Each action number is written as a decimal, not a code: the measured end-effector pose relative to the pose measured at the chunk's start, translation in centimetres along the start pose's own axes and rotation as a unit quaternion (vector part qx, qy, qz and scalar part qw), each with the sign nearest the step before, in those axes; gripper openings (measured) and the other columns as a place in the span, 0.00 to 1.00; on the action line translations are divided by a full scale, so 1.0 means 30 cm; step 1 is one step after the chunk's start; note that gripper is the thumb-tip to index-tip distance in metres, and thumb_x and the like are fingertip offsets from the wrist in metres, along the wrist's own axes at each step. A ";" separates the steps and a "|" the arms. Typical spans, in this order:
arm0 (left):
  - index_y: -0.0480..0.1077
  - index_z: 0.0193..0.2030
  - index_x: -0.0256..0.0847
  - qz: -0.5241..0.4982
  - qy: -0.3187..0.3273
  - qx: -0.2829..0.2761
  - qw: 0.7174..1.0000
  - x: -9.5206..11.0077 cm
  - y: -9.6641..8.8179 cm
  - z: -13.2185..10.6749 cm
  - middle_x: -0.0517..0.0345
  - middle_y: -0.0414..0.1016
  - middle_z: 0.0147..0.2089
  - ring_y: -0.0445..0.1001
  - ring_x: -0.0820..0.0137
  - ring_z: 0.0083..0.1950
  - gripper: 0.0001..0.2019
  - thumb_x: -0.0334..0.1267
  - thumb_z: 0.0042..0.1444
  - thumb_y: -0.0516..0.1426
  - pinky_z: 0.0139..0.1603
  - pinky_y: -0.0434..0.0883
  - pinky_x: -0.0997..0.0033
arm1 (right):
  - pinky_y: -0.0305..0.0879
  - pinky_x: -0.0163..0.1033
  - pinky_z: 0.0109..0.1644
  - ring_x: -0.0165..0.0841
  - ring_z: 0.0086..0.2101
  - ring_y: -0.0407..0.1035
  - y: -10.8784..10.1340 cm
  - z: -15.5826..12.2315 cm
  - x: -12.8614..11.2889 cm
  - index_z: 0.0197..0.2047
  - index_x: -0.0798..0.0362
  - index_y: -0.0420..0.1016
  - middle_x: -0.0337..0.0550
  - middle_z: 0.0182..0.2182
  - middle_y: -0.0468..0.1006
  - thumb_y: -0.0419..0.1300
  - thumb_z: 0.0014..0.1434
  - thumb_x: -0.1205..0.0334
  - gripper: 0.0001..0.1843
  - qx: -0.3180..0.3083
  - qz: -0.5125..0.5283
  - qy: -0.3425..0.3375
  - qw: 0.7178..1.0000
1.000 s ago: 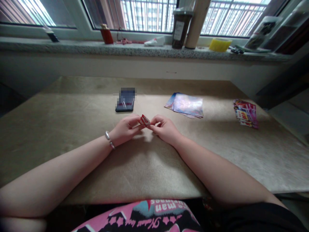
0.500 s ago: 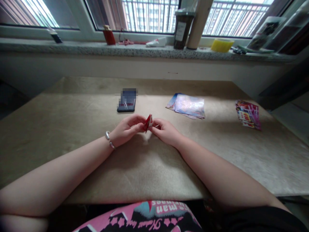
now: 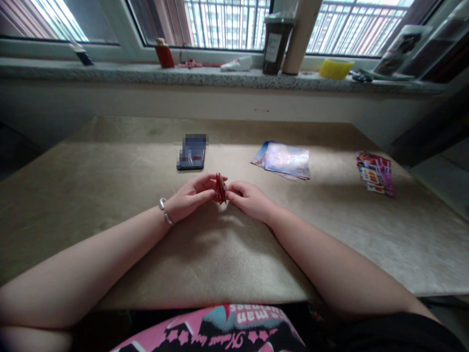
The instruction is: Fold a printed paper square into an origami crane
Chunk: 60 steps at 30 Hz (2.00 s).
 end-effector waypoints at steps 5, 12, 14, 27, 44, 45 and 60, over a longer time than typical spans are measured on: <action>0.66 0.46 0.37 0.001 -0.002 0.015 1.000 0.006 0.003 0.003 0.55 0.74 0.37 0.75 0.71 0.38 0.18 0.43 0.53 0.61 0.42 0.71 0.71 | 0.60 0.37 0.39 0.32 0.33 0.66 -0.001 -0.002 0.000 0.32 0.54 0.74 0.41 0.29 0.75 0.53 0.59 0.56 0.13 -0.012 0.007 -0.014 1.000; 0.67 0.33 0.36 0.024 0.015 0.045 0.999 0.006 -0.001 0.012 0.60 0.70 0.33 0.73 0.74 0.34 0.16 0.46 0.49 0.64 0.37 0.72 0.73 | 0.61 0.37 0.39 0.32 0.33 0.67 -0.004 0.002 -0.004 0.31 0.54 0.75 0.41 0.29 0.76 0.52 0.59 0.56 0.14 -0.023 0.000 -0.018 1.000; 0.67 0.34 0.36 0.010 -0.005 0.042 0.999 -0.002 -0.001 0.013 0.59 0.72 0.32 0.74 0.74 0.33 0.16 0.46 0.50 0.64 0.37 0.72 0.73 | 0.61 0.37 0.40 0.32 0.34 0.68 -0.002 0.002 0.000 0.33 0.53 0.74 0.41 0.31 0.76 0.52 0.60 0.55 0.14 -0.013 0.027 -0.006 1.000; 0.67 0.32 0.35 -0.013 -0.059 0.098 0.993 -0.016 0.004 0.011 0.57 0.76 0.29 0.78 0.71 0.32 0.14 0.40 0.46 0.66 0.37 0.74 0.71 | 0.62 0.35 0.33 0.28 0.29 0.66 -0.009 -0.013 -0.007 0.32 0.52 0.69 0.39 0.28 0.72 0.59 0.55 0.57 0.07 0.126 0.090 -0.019 0.988; 0.66 0.32 0.35 0.030 -0.084 0.082 0.993 -0.015 0.012 0.010 0.58 0.75 0.30 0.77 0.72 0.33 0.14 0.41 0.47 0.65 0.35 0.73 0.71 | 0.63 0.35 0.31 0.27 0.26 0.66 -0.006 -0.028 -0.043 0.30 0.53 0.70 0.39 0.26 0.75 0.61 0.53 0.60 0.05 0.137 0.034 -0.021 0.990; 0.66 0.32 0.35 0.031 -0.085 0.084 0.992 -0.017 0.011 0.010 0.58 0.75 0.29 0.77 0.72 0.33 0.14 0.41 0.47 0.65 0.35 0.73 0.71 | 0.63 0.35 0.31 0.27 0.26 0.67 -0.006 -0.028 -0.041 0.30 0.53 0.70 0.39 0.26 0.75 0.61 0.53 0.59 0.06 0.139 0.043 -0.017 0.989; 0.67 0.32 0.35 0.036 -0.076 0.082 0.993 -0.013 0.013 0.009 0.59 0.74 0.29 0.75 0.73 0.31 0.12 0.38 0.46 0.65 0.34 0.72 0.73 | 0.63 0.34 0.31 0.27 0.27 0.67 0.003 -0.020 -0.012 0.32 0.53 0.69 0.37 0.26 0.73 0.61 0.53 0.56 0.09 0.115 0.089 -0.005 0.989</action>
Point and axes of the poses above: each hand's wrist, its own z-axis towards the middle knuckle, its own y-axis out of the palm, x = y × z, the point moved 2 cm from there along z, towards the middle knuckle
